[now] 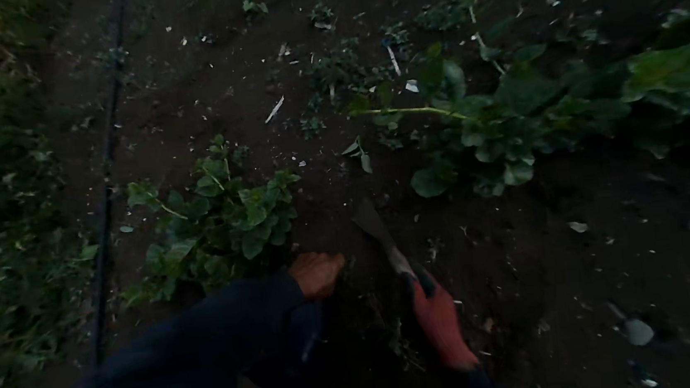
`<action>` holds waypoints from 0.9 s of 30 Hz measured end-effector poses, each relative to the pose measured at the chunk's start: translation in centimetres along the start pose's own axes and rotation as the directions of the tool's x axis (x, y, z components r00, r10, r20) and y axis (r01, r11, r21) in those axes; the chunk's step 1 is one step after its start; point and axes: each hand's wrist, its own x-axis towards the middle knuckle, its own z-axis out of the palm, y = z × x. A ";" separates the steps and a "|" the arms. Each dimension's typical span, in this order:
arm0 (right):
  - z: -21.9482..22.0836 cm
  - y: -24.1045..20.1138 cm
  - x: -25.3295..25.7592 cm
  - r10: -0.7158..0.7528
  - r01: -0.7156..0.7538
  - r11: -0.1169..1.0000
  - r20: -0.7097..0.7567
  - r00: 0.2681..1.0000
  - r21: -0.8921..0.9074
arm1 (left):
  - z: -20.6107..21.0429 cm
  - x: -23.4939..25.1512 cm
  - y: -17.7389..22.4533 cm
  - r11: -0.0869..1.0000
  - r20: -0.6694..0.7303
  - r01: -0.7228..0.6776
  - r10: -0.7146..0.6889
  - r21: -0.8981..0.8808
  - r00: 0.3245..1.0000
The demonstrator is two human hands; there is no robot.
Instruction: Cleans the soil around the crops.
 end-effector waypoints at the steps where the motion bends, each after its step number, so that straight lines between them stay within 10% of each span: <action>1: 1.2 -0.9 1.5 0.021 -0.022 0.999 0.035 0.999 0.027 | -0.5 0.7 -0.2 1.000 -0.038 0.004 -0.005 -0.024 0.999; 9: -1.1 -1.6 -2.0 0.131 -0.078 0.971 -0.230 0.964 0.228 | -5.5 6.7 -1.6 0.996 -0.195 0.018 -0.036 -0.090 0.980; 15: 1.7 -5.7 12.6 0.146 -0.098 0.981 -0.307 0.940 0.168 | -8.3 11.5 -2.4 0.980 -0.289 0.035 -0.092 -0.198 0.953; 20: -1.9 -4.2 5.6 0.048 -0.030 0.997 -0.273 0.961 0.068 | -9.8 14.1 -3.0 0.919 -0.453 0.030 -0.222 -0.393 0.863; 27: 0.1 -3.8 5.7 0.231 -0.186 0.960 -0.217 0.948 0.208 | -10.7 25.1 0.5 0.934 -0.502 -0.305 0.177 -0.185 0.847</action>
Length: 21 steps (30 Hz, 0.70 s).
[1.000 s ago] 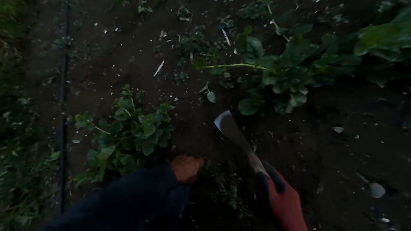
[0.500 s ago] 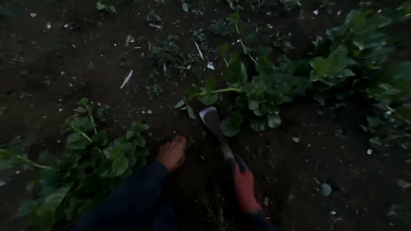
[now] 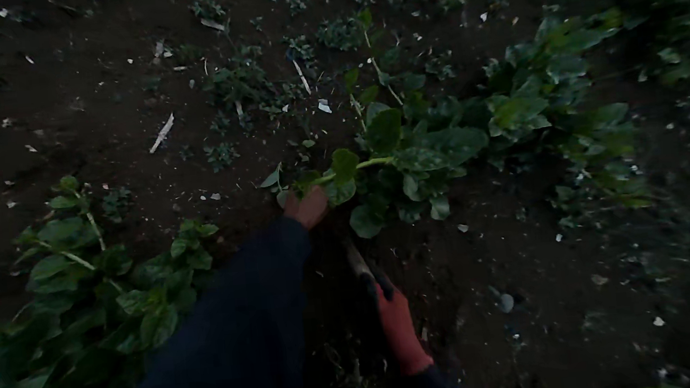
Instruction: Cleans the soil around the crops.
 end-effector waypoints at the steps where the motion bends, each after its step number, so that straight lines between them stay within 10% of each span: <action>1: -0.8 0.8 -1.1 -0.004 0.004 1.000 0.024 1.000 0.001 | 1.8 2.3 -0.6 0.999 -0.055 -0.027 0.025 -0.035 0.998; 6: -4.1 2.9 -5.9 0.115 -0.124 0.985 0.073 0.991 0.123 | 1.4 7.8 1.5 0.981 -0.201 0.067 -0.030 0.180 0.979; 9: -5.2 3.6 -6.8 0.096 -0.104 0.984 0.059 0.994 0.144 | 2.7 7.7 -1.1 0.988 -0.400 -0.140 0.103 -0.062 0.910; 14: -5.4 4.0 -8.5 0.097 -0.098 0.983 0.019 0.995 0.155 | -5.6 -0.4 2.3 0.737 -0.263 0.284 -0.530 -0.613 0.806; 21: -1.5 0.9 -4.0 -0.015 0.021 0.995 -0.059 0.998 0.096 | -5.1 0.6 -2.5 0.984 -0.173 0.176 -0.167 0.036 0.971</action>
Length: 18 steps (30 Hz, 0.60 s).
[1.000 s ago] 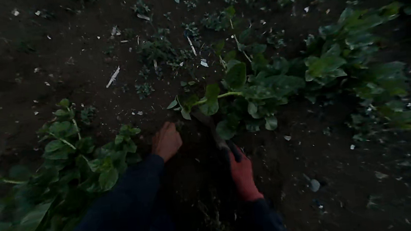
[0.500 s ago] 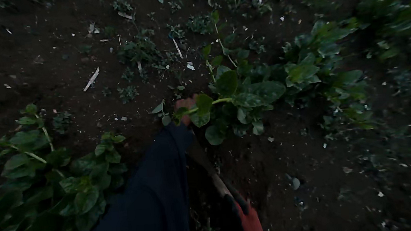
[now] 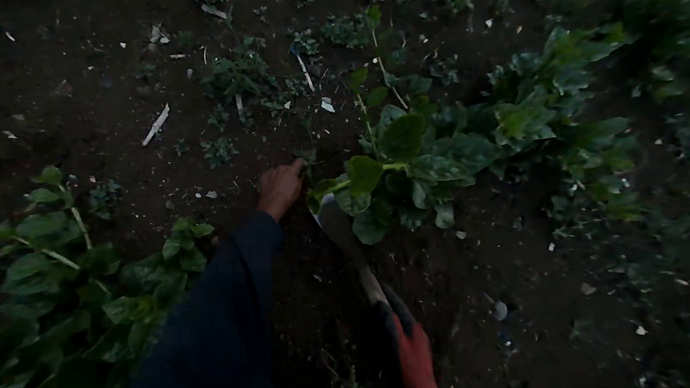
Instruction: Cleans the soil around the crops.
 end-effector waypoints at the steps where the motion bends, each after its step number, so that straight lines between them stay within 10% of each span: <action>1: 1.3 -1.2 2.3 -0.033 0.033 0.999 0.005 0.999 -0.037 | -0.5 -1.8 0.0 1.000 -0.010 -0.010 0.010 -0.021 1.000; 6: 6.5 -6.3 10.3 -0.010 0.024 0.987 0.086 0.996 -0.157 | -0.5 -7.2 -2.2 0.997 0.116 0.070 -0.068 -0.019 0.991; 12: 2.9 -3.2 4.0 -0.040 0.039 0.999 0.061 0.997 0.019 | 2.4 -10.7 -3.4 0.919 -0.161 0.138 -0.210 -0.369 0.964; 15: 7.4 -5.4 8.4 -0.086 0.084 0.996 -0.085 0.993 -0.034 | 2.5 -11.3 -2.5 0.915 -0.265 0.047 -0.165 -0.401 0.950; 18: 9.9 -8.0 11.9 -0.085 0.104 0.963 0.086 0.993 -0.250 | 2.5 -11.5 -2.2 0.916 -0.283 0.040 -0.164 -0.399 0.945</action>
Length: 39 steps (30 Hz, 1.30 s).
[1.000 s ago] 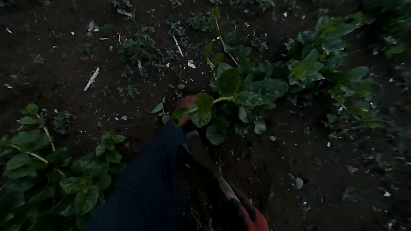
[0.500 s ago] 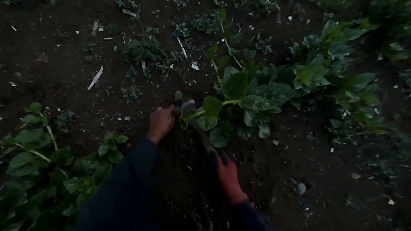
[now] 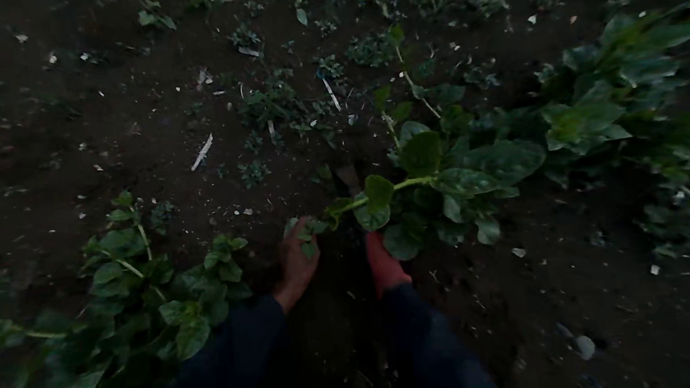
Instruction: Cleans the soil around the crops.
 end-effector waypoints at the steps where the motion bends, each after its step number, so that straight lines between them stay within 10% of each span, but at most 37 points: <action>1: -0.8 0.5 -0.3 -0.006 0.006 1.000 -0.025 1.000 0.001 | -0.2 -0.4 -0.1 0.999 0.005 0.043 -0.043 -0.004 0.999; 6: -5.4 5.9 -7.3 -0.042 0.046 0.998 -0.077 0.996 0.050 | -2.4 -4.0 0.0 0.997 0.127 0.071 -0.065 -0.039 0.990; 12: -1.0 1.1 -3.6 -0.138 0.154 0.982 0.139 0.981 -0.109 | -3.4 -1.1 -2.0 0.857 0.388 -0.056 -0.173 0.512 0.905; 17: -4.3 5.1 -8.1 -0.134 0.146 0.988 0.173 0.976 -0.058 | -5.7 -5.0 -3.1 0.882 0.511 -0.165 -0.097 0.442 0.854; 23: 5.9 -3.4 -1.5 -0.172 0.167 0.985 0.262 0.950 0.043 | -6.0 -6.4 -1.8 0.964 0.284 -0.214 0.163 0.158 0.945; 27: 2.8 -1.0 -3.4 -0.198 0.193 0.980 0.242 0.950 0.045 | -6.0 -7.2 -1.8 0.963 0.013 -0.269 0.269 -0.015 0.963; 32: 4.6 -1.0 -3.8 -0.115 0.087 0.987 0.222 0.968 0.132 | -5.7 -7.9 -1.8 0.970 0.011 -0.245 0.245 -0.008 0.970; 39: 2.5 -0.9 -3.7 -0.216 0.267 0.952 0.290 0.933 -0.152 | -4.8 3.8 2.0 0.969 -0.171 0.247 -0.246 -0.017 0.954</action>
